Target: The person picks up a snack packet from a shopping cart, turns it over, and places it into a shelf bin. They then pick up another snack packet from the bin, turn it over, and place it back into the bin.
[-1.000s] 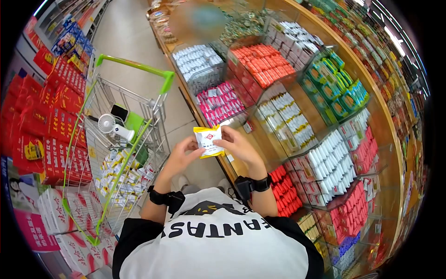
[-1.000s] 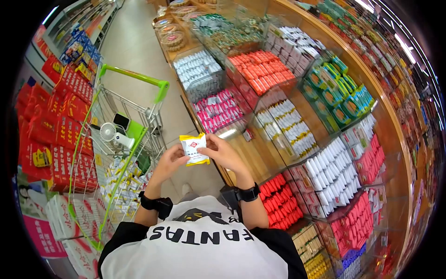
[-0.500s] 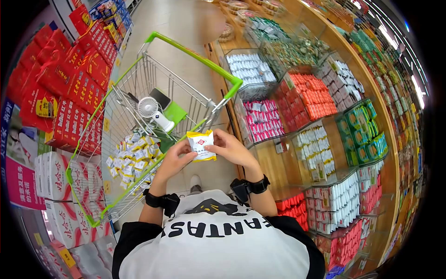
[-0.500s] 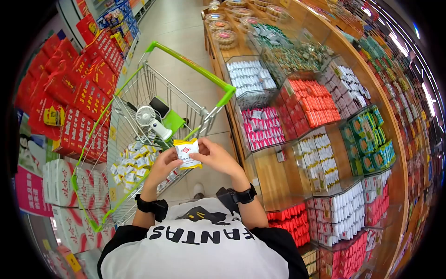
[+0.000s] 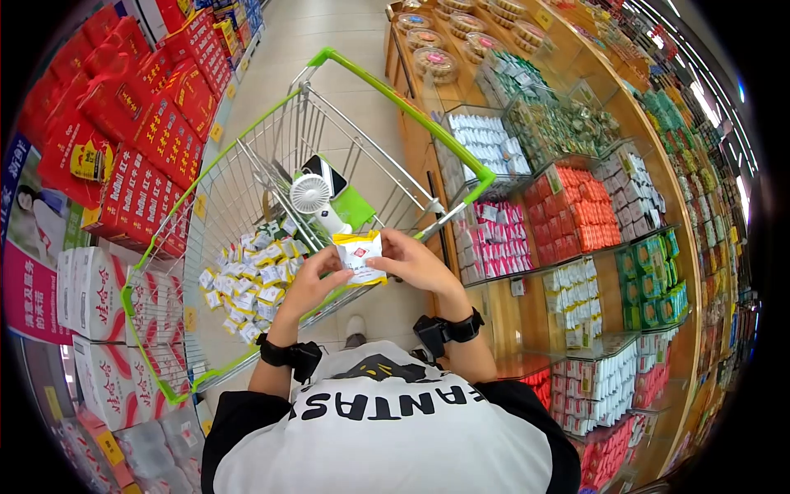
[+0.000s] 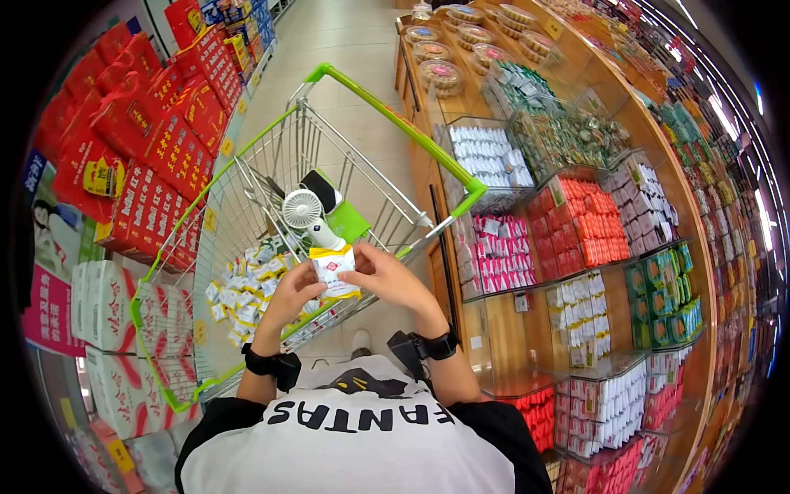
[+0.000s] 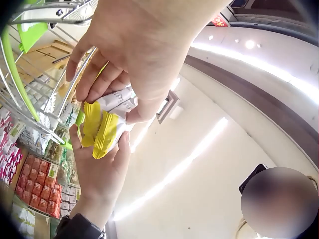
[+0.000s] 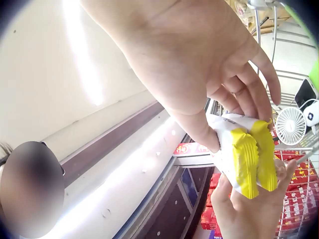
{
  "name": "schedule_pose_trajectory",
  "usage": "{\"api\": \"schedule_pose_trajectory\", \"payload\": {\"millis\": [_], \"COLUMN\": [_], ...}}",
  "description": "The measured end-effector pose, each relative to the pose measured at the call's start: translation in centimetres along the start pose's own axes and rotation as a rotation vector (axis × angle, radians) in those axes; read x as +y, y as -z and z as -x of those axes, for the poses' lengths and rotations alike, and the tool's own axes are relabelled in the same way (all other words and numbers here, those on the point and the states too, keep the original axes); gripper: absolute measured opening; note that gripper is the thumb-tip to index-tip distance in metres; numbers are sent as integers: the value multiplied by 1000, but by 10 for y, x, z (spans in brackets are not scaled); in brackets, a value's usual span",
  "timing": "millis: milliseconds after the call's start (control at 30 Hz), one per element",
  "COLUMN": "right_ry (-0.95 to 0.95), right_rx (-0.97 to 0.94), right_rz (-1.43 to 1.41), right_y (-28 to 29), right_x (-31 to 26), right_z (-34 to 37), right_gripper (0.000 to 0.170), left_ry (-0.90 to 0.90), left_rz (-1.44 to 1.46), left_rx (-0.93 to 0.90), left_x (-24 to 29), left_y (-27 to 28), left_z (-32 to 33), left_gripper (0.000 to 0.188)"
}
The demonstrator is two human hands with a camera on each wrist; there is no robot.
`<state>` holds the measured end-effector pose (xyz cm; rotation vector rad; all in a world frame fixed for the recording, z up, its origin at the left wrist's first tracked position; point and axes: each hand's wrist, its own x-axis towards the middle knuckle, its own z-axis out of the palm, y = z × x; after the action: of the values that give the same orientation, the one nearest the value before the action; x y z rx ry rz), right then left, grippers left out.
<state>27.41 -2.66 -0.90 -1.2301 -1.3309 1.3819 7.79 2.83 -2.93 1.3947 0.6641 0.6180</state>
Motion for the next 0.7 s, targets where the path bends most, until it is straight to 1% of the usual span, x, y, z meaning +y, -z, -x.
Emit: {"api": "schedule_pose_trajectory", "payload": {"millis": [133,233,300,433,500,533,600,633,700], "right_ry": [1,34,52,92,30,29,52,55,25], "right_rx": [-51,-84,-102,-137,-161,-177,-163,-188,-246], "right_rz": [19,42,172,137,115,115,61,60,73], "right_y": [-17,-29,-35,-53,-62,-66,-76,-80,-88], "right_x": [5,2,-10,-13,-8,-4,3,2,-2], "right_z": [-23,-37,-44,-59,-66,-69,-75,-78,-84], "right_gripper": [32,30,27,26,26,26,31,31,27], "left_ry": [-2,19,-27,-44,-3,-1,-2,-30,-21], "left_rz": [20,-35,-29,-40,-48,-46,20,39,29], "left_rx": [29,54,74,137,164,179,217,253,297], "left_x": [4,6,4,0,2,2,2,-1,-3], "left_y": [23,39,48,66,73,75,79,80,85], "left_z": [9,15,19,30,38,41,49,53,63], "left_gripper": [30,27,26,26,27,27,27,27,27]}}
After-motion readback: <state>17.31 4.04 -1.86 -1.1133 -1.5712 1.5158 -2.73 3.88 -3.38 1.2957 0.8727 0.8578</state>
